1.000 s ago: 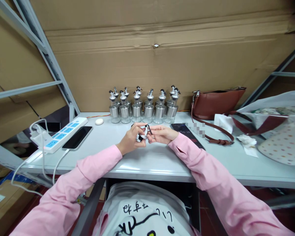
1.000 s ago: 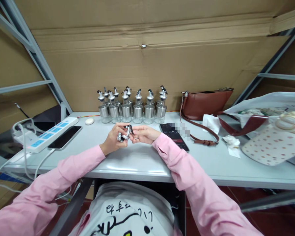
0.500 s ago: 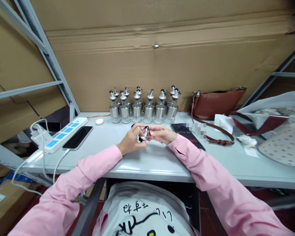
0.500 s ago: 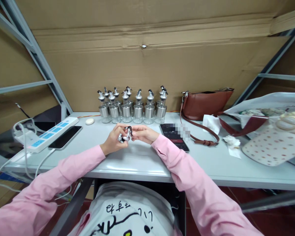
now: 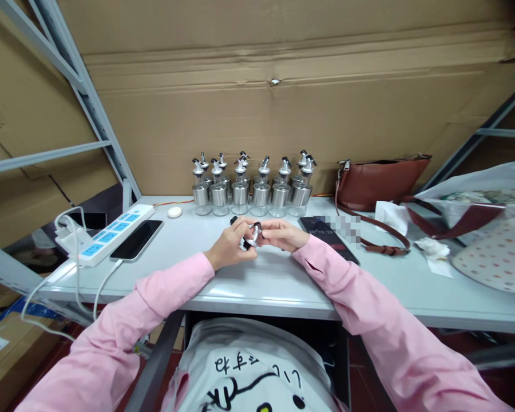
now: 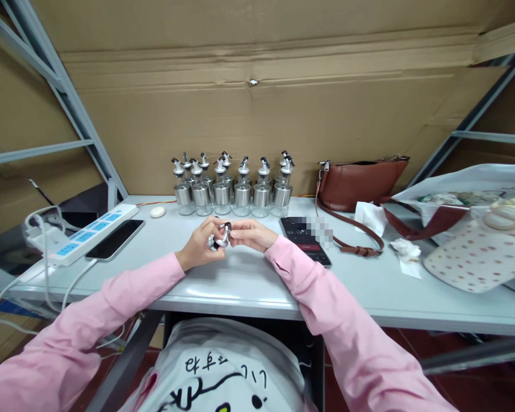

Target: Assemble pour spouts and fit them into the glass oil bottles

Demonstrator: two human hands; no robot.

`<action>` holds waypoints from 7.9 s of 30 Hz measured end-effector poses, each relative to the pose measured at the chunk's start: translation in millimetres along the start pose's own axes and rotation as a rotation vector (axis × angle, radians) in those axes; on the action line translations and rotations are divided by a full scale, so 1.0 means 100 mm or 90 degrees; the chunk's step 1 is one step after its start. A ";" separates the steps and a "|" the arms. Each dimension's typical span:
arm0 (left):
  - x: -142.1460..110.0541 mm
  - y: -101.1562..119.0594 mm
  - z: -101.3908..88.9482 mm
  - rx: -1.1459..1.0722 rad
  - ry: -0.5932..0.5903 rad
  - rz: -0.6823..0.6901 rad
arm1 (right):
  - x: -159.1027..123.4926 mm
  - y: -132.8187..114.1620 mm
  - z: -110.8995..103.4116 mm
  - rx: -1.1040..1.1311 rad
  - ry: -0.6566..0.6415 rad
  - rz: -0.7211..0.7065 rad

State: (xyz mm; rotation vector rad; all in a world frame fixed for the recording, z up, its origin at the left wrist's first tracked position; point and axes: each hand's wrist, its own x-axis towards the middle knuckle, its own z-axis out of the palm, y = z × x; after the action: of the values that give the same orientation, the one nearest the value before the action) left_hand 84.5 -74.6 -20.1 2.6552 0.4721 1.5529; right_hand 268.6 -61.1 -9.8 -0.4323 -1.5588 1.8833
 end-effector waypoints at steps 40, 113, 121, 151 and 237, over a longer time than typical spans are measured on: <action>0.25 -0.14 -0.10 0.183 -0.157 0.122 | 0.03 -0.13 0.13 0.181 0.225 -0.052; 0.37 0.16 0.05 -0.100 0.024 -0.068 | 0.06 -0.19 0.09 0.089 0.468 -0.301; 0.29 0.07 0.14 -0.143 0.049 -0.108 | 0.05 -0.20 0.12 0.057 0.449 -0.304; 0.18 0.16 0.23 -0.233 0.130 -0.179 | 0.17 -0.41 0.57 -0.317 0.319 -0.449; 0.19 0.11 -0.03 -0.193 0.031 -0.130 | -0.09 -0.49 0.55 -0.908 0.397 -0.344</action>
State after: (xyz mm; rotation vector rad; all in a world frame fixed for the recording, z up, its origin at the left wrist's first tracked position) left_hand 93.7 -80.5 -0.7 2.2733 0.4519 1.4957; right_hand 253.9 -104.2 48.9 -0.9233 -1.9980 -0.0333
